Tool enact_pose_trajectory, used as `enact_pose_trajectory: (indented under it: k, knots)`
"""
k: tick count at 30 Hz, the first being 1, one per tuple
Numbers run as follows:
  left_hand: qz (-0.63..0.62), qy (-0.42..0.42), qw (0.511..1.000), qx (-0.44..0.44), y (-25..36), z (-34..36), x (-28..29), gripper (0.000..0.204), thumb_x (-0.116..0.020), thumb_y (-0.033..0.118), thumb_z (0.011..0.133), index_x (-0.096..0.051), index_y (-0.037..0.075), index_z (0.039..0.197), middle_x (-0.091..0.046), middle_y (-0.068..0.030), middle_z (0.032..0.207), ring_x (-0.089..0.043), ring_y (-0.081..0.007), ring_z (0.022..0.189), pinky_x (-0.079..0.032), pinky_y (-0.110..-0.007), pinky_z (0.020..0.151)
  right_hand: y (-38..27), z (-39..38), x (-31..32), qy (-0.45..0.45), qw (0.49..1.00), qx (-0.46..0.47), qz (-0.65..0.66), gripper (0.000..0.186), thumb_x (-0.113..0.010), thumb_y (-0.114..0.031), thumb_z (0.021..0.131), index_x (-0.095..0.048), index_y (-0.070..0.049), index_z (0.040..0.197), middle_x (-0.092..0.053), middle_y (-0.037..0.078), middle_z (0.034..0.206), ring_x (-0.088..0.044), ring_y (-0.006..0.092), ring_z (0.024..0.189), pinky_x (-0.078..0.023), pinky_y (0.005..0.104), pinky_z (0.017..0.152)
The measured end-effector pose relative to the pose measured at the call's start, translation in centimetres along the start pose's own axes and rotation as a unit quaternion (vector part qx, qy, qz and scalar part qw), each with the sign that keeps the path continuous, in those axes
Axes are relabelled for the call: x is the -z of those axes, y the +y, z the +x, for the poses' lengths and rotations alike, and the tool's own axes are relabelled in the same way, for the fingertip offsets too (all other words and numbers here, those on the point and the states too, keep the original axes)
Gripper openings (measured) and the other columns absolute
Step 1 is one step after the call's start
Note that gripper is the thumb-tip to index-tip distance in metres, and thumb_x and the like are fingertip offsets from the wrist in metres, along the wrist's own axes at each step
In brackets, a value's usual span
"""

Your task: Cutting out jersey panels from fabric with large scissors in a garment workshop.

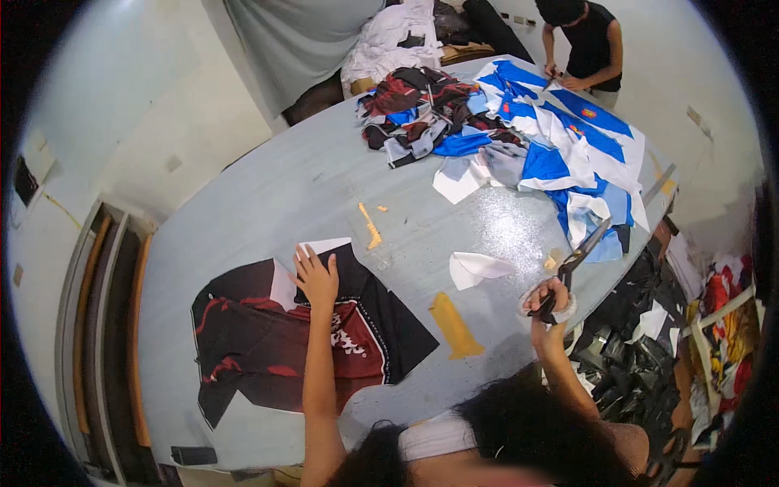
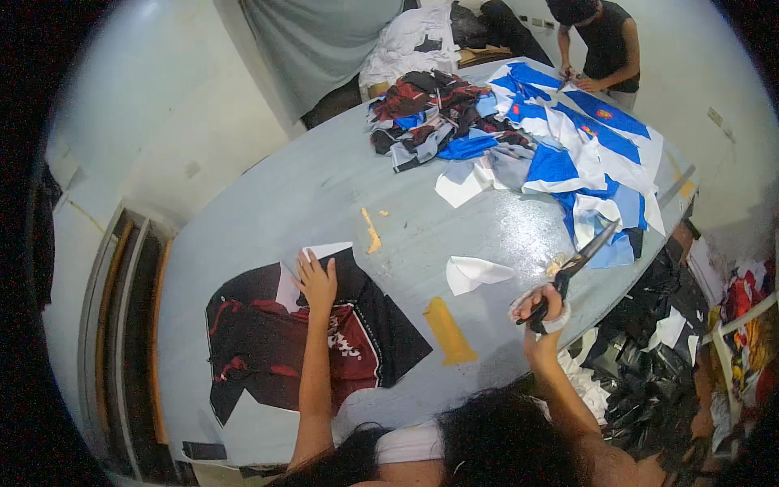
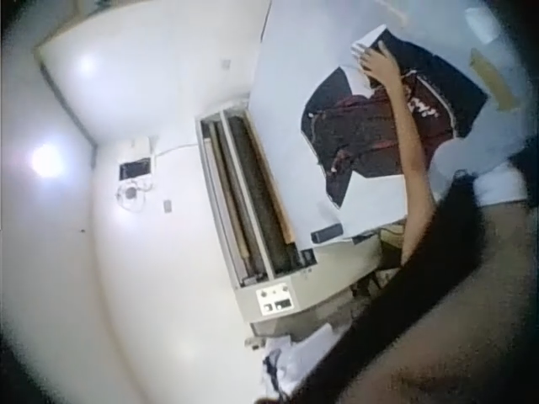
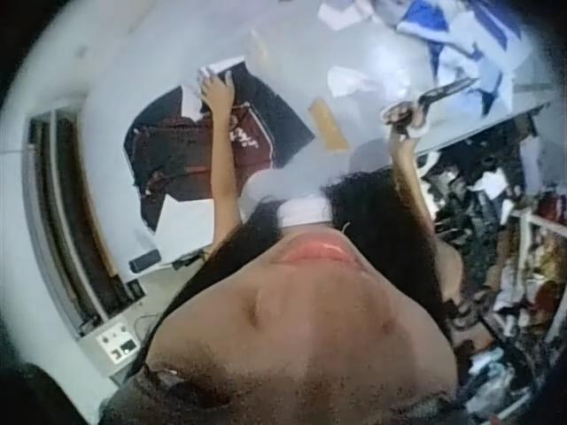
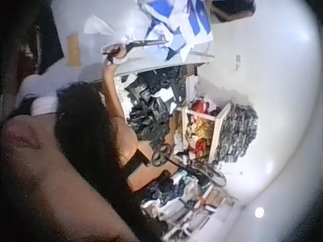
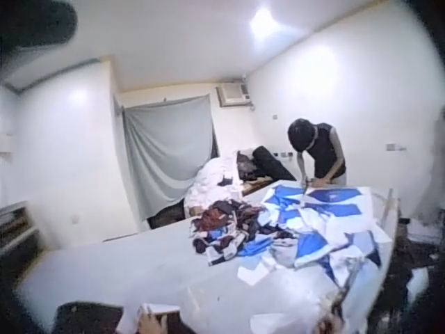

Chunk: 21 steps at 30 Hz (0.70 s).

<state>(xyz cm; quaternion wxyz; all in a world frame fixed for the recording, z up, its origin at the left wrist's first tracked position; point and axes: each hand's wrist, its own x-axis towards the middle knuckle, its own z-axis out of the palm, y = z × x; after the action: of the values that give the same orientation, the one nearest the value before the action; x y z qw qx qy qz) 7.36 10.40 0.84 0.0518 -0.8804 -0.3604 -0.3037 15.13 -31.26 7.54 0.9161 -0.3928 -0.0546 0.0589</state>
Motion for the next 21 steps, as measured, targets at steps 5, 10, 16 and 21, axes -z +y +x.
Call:
enact_pose_trajectory:
  k: [5, 10, 16, 21]
  knots:
    - [0.020, -0.175, 0.977, 0.118, 2.2, 0.7, -0.5, 0.079, -0.037, 0.059, 0.084, -0.030, -0.002, 0.133, -0.026, -0.0225, 0.139, -0.023, -0.0410, 0.128, -0.011, -0.067, 0.096, -0.3, -0.5, 1.1, 0.054, 0.998, 0.018, 0.003, 0.025, -0.045, -0.030, 0.089, -0.043, -0.008, 0.076, -0.041, 0.002, 0.065, -0.047, 0.0144, 0.051, -0.044, 0.0312, 0.052]
    - [0.009, -0.051, 0.998, 0.025, 4.9, 0.9, -3.1, 0.074, -0.049, 0.059, 0.075, -0.045, 0.001, 0.121, -0.045, -0.0178, 0.122, -0.035, -0.0369, 0.114, -0.023, -0.061, 0.090, 0.8, -1.8, 1.2, 0.057, 0.994, -0.084, 0.046, 0.025, -0.046, -0.032, 0.088, -0.045, -0.009, 0.078, -0.042, 0.002, 0.065, -0.046, 0.0142, 0.048, -0.044, 0.0306, 0.048]
    - [-0.109, -0.175, 0.977, -0.048, 6.6, 2.7, -2.6, 0.065, -0.042, 0.058, 0.082, -0.040, 0.016, 0.131, -0.030, -0.0128, 0.140, -0.023, -0.0304, 0.131, -0.010, -0.063, 0.099, 1.9, -2.1, 2.4, -0.110, 0.928, -0.350, 0.059, 0.033, -0.045, -0.037, 0.088, -0.049, -0.007, 0.078, -0.046, 0.004, 0.059, -0.045, 0.0171, 0.036, -0.044, 0.0321, 0.036]
    - [-0.088, -0.163, 0.983, -0.011, 6.6, 0.8, -3.4, 0.072, -0.038, 0.065, 0.079, -0.037, 0.019, 0.134, -0.028, -0.0106, 0.142, -0.022, -0.0305, 0.132, -0.007, -0.065, 0.099, 2.6, -0.8, 2.0, -0.284, 0.837, -0.445, -0.145, 0.049, -0.049, -0.051, 0.085, -0.051, -0.002, 0.083, -0.051, 0.008, 0.060, -0.051, 0.0185, 0.041, -0.042, 0.0304, 0.040]
